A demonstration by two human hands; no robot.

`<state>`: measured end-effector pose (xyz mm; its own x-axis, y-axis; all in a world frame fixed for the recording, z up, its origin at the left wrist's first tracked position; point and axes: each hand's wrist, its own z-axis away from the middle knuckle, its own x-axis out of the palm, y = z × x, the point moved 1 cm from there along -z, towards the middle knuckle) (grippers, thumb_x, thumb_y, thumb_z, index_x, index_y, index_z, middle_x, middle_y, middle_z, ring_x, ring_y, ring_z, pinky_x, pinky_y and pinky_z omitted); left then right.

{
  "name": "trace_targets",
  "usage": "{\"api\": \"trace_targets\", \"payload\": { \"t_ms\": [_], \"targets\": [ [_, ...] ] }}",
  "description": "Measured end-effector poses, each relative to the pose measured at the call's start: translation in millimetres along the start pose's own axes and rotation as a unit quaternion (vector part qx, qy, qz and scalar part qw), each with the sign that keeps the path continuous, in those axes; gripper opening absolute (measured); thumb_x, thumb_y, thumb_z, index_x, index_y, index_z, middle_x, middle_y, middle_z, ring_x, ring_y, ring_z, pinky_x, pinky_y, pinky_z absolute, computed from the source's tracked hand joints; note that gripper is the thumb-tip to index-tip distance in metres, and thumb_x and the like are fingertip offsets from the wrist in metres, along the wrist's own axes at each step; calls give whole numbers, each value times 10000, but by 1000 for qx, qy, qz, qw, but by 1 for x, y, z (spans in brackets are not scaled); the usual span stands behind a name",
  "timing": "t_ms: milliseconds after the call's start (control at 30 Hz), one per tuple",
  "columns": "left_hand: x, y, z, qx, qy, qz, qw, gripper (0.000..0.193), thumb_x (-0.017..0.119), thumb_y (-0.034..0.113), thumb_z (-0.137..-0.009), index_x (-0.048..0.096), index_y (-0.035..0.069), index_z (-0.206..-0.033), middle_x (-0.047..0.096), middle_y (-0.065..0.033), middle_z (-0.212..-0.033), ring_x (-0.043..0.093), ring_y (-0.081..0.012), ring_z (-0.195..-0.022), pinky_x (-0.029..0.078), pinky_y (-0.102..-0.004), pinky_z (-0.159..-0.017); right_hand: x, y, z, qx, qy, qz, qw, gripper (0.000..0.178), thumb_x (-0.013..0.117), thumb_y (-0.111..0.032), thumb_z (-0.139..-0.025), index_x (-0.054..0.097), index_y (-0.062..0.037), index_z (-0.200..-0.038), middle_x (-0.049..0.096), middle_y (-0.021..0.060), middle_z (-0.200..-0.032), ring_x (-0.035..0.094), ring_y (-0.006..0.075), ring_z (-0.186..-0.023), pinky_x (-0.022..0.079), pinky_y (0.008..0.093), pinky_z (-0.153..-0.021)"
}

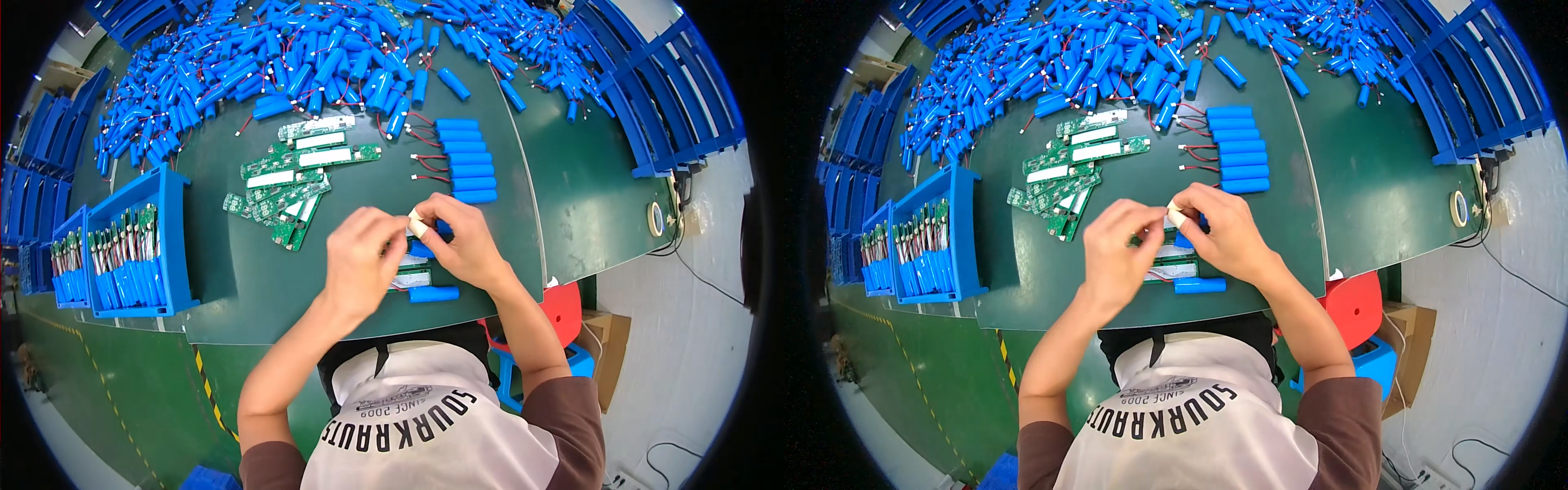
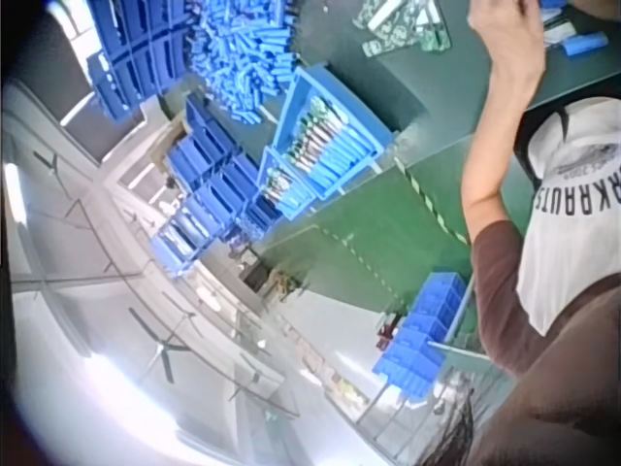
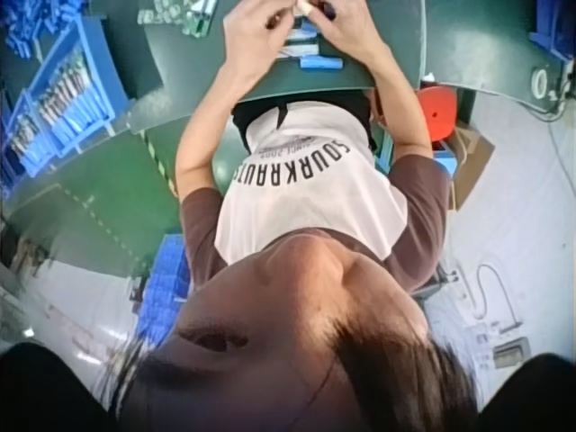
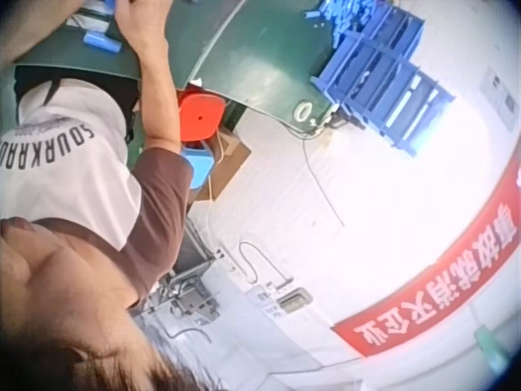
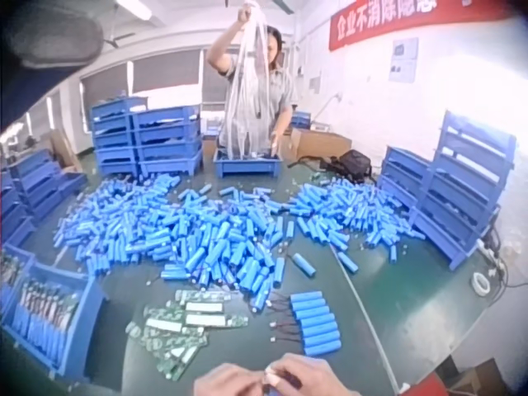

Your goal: Assembling battery packs by placing battery cells into holders and attaching circuit boards.

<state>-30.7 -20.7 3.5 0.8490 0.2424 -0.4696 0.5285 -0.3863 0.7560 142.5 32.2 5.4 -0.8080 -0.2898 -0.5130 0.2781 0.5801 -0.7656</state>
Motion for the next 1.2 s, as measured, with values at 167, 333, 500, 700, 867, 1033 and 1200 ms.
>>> {"api": "trace_targets", "payload": {
  "t_ms": [167,333,500,700,867,1033,1200],
  "targets": [
    [4,-1,5,80,-7,-105,991,265,725,-89,-716,686,16,-957,619,-83,-834,609,-271,-731,509,-377,-605,0,2,-6,66,-78,8,995,116,675,-8,-838,628,-7,-943,620,102,-805,594,252,-664,485,344,-618],
    [-6,-3,0,85,-12,-41,995,263,719,-103,-726,686,3,-965,635,-88,-829,625,-247,-717,520,-350,-609,-8,-1,-17,113,-141,-63,982,83,680,-45,-879,652,6,-938,642,80,-787,603,186,-675,488,304,-631],
    [-14,-4,-1,11,-37,35,999,288,732,-96,-757,699,1,-1026,673,-91,-854,655,-194,-730,540,-301,-641,-11,5,-20,223,-181,-188,939,84,674,-35,-919,653,31,-967,628,4,-842,569,63,-786,500,254,-733],
    [-51,-12,8,-94,59,-27,993,245,696,-32,-859,697,10,-1101,686,-118,-976,670,-227,-862,536,-341,-789,-16,1,-15,149,-115,109,976,95,662,1,-867,640,4,-959,640,118,-856,600,217,-690,493,317,-640],
    [-33,-2,34,-68,-22,-171,983,297,707,-35,-809,689,-17,-1105,638,-131,-1079,600,-339,-975,497,-408,-881,10,-15,-24,34,-122,103,987,100,646,8,-840,618,-5,-935,610,130,-831,619,305,-713,494,390,-628],
    [-20,-12,50,-6,6,-149,989,358,701,-106,-762,679,-35,-1112,637,-126,-1097,609,-323,-1022,529,-418,-828,32,-15,-22,2,-170,180,969,98,628,7,-813,583,-23,-895,598,132,-826,626,358,-800,477,475,-643],
    [-18,-9,54,2,-11,-176,984,334,707,-101,-755,672,-53,-1084,638,-122,-1096,612,-315,-1023,529,-421,-829,30,-20,-21,3,-166,156,974,104,629,6,-809,576,-26,-892,594,123,-817,621,344,-784,466,467,-624]
  ]
}}
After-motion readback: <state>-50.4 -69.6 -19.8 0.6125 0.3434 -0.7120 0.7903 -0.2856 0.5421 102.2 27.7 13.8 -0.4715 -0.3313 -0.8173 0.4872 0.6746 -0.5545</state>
